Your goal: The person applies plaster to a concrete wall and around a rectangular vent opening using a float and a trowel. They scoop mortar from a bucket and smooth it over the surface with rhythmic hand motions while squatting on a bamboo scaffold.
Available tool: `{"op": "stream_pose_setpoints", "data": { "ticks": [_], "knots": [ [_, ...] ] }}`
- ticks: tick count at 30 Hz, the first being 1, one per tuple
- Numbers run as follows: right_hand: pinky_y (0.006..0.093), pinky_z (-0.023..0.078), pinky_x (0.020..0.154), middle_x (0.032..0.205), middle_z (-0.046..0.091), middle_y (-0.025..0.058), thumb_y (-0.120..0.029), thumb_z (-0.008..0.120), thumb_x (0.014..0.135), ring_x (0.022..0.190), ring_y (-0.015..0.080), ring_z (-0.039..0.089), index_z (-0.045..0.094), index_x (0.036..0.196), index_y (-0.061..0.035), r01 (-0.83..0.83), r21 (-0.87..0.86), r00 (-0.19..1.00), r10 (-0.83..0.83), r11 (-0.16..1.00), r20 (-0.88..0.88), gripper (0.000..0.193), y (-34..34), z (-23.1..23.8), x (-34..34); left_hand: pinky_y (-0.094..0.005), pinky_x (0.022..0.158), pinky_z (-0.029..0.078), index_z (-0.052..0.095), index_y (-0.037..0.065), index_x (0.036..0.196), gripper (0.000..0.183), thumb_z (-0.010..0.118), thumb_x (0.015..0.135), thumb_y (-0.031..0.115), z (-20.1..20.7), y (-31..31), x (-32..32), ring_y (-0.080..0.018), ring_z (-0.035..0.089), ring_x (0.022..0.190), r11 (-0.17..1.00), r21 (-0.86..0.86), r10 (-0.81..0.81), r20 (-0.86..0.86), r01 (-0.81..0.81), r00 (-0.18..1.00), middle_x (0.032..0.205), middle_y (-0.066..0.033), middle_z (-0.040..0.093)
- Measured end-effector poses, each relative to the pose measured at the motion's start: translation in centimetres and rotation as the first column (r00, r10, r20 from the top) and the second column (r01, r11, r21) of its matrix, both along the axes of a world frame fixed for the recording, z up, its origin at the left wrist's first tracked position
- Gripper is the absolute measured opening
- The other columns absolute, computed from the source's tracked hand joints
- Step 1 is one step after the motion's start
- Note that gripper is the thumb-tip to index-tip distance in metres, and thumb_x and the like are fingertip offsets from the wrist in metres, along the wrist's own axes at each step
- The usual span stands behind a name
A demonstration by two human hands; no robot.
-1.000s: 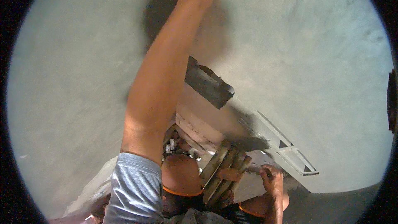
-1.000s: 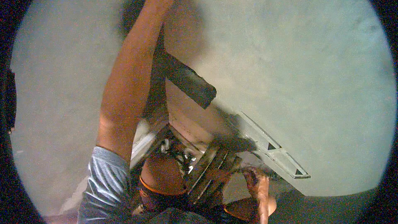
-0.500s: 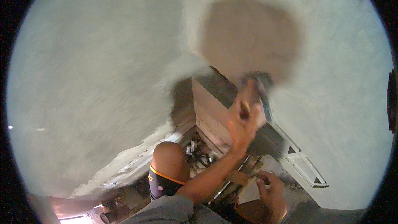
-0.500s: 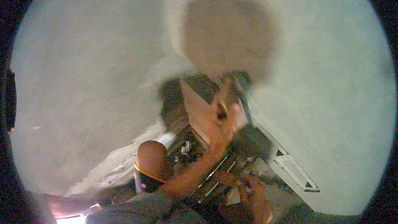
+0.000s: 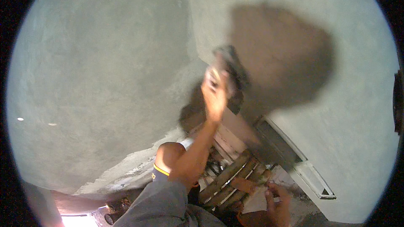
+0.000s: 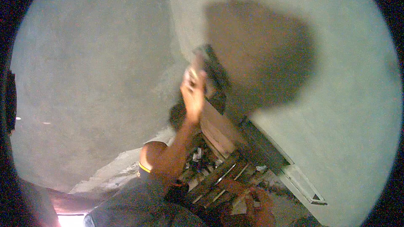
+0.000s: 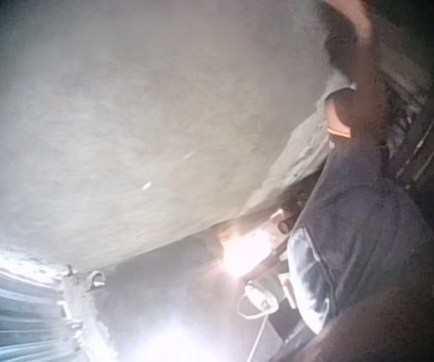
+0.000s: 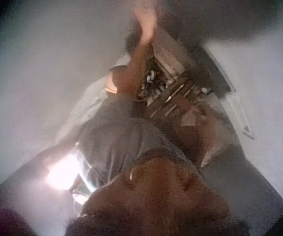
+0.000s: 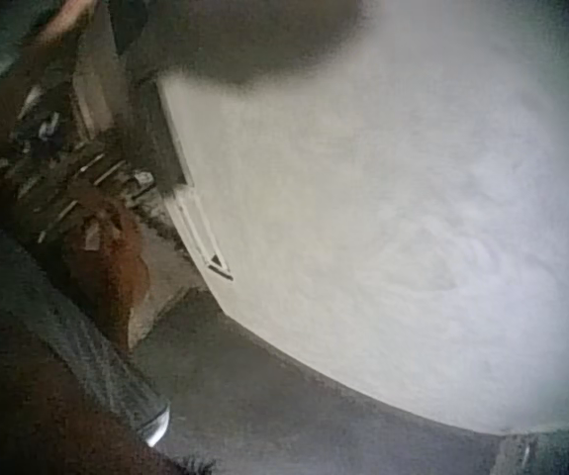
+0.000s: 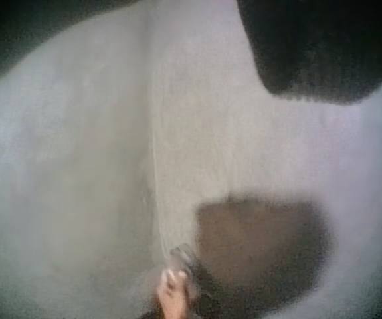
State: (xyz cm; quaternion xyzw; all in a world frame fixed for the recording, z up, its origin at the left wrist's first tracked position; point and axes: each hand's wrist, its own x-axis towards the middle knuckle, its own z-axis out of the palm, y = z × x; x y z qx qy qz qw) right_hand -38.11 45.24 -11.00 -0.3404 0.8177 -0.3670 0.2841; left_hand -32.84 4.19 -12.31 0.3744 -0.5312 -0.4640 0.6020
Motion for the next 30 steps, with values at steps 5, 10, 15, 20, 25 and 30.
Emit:
{"op": "stream_pose_setpoints", "data": {
  "ticks": [5,10,15,20,25,30],
  "knots": [
    [0.0466,0.054,0.095,0.115,0.07,0.0188,-0.022,0.068,0.099,0.109,0.0336,0.067,0.067,0.122,-0.0054,-0.105,0.01,0.97,0.104,0.994,-0.218,0.029,-0.3,-1.5,-1.6,-0.0288,0.072,0.044,0.064,0.003,0.104,0.033,0.074,0.097,0.033,-1.8,6.0,0.5,-0.0106,0.048,0.082,0.985,-0.168,-0.051,-0.024,0.046,0.998,0.084,0.0015,0.052],
    [0.0432,0.049,0.1,0.124,0.07,0.0175,-0.025,0.061,0.1,0.116,0.0347,0.065,0.065,0.133,-0.0096,-0.004,0.136,0.998,0.013,0.991,-0.065,0.037,-0.5,2.4,-0.2,-0.0337,0.092,0.05,0.059,0.0,0.137,0.054,0.071,0.098,0.035,3.5,-8.8,4.7,-0.018,0.062,0.106,0.96,-0.278,-0.06,-0.126,0.023,0.99,0.118,-0.0091,0.068],
    [0.0429,0.049,0.101,0.131,0.068,0.0191,-0.033,0.055,0.104,0.118,0.037,0.064,0.056,0.146,-0.0126,0.087,0.223,0.996,-0.077,0.971,-0.054,0.047,-0.1,4.6,1.1,-0.0332,0.081,0.049,0.064,0.002,0.113,0.036,0.072,0.098,0.034,1.8,-4.0,2.4,-0.0152,0.059,0.088,0.973,-0.214,-0.094,-0.013,0.089,0.995,0.096,-0.0035,0.066],
    [0.0374,0.052,0.086,0.105,0.07,0.0086,-0.016,0.075,0.094,0.094,0.0215,0.066,0.067,0.122,-0.0098,0.085,-0.244,0.932,-0.164,0.966,-0.324,0.03,-1.0,0.2,1.7,-0.0377,0.099,0.048,0.066,0.005,0.098,0.021,0.077,0.093,0.022,-2.8,8.7,-0.4,-0.0194,0.061,0.095,0.9,-0.361,-0.219,0.11,0.244,0.969,0.093,-0.0067,0.065],
    [0.0364,0.051,0.09,0.106,0.069,0.0077,-0.013,0.074,0.094,0.095,0.0205,0.065,0.067,0.122,-0.0112,0.034,-0.146,0.946,-0.079,0.989,-0.313,0.029,-0.1,2.1,2.0,-0.038,0.097,0.052,0.054,-0.002,0.141,0.061,0.074,0.096,0.035,2.9,-3.4,4.3,-0.0205,0.063,0.111,0.947,-0.281,-0.141,0.063,0.153,0.988,0.119,-0.0127,0.069],
    [0.0366,0.051,0.092,0.106,0.07,0.0076,-0.016,0.074,0.093,0.096,0.0209,0.066,0.068,0.121,-0.0102,0.1,-0.203,0.958,-0.149,0.974,-0.244,0.029,1.7,1.3,2.0,-0.0416,0.093,0.056,0.053,0.001,0.143,0.07,0.074,0.094,0.047,5.3,-11.5,5.6,-0.0266,0.066,0.109,0.941,-0.323,-0.088,0.058,0.102,0.994,0.122,-0.0156,0.067]
  ]
}}
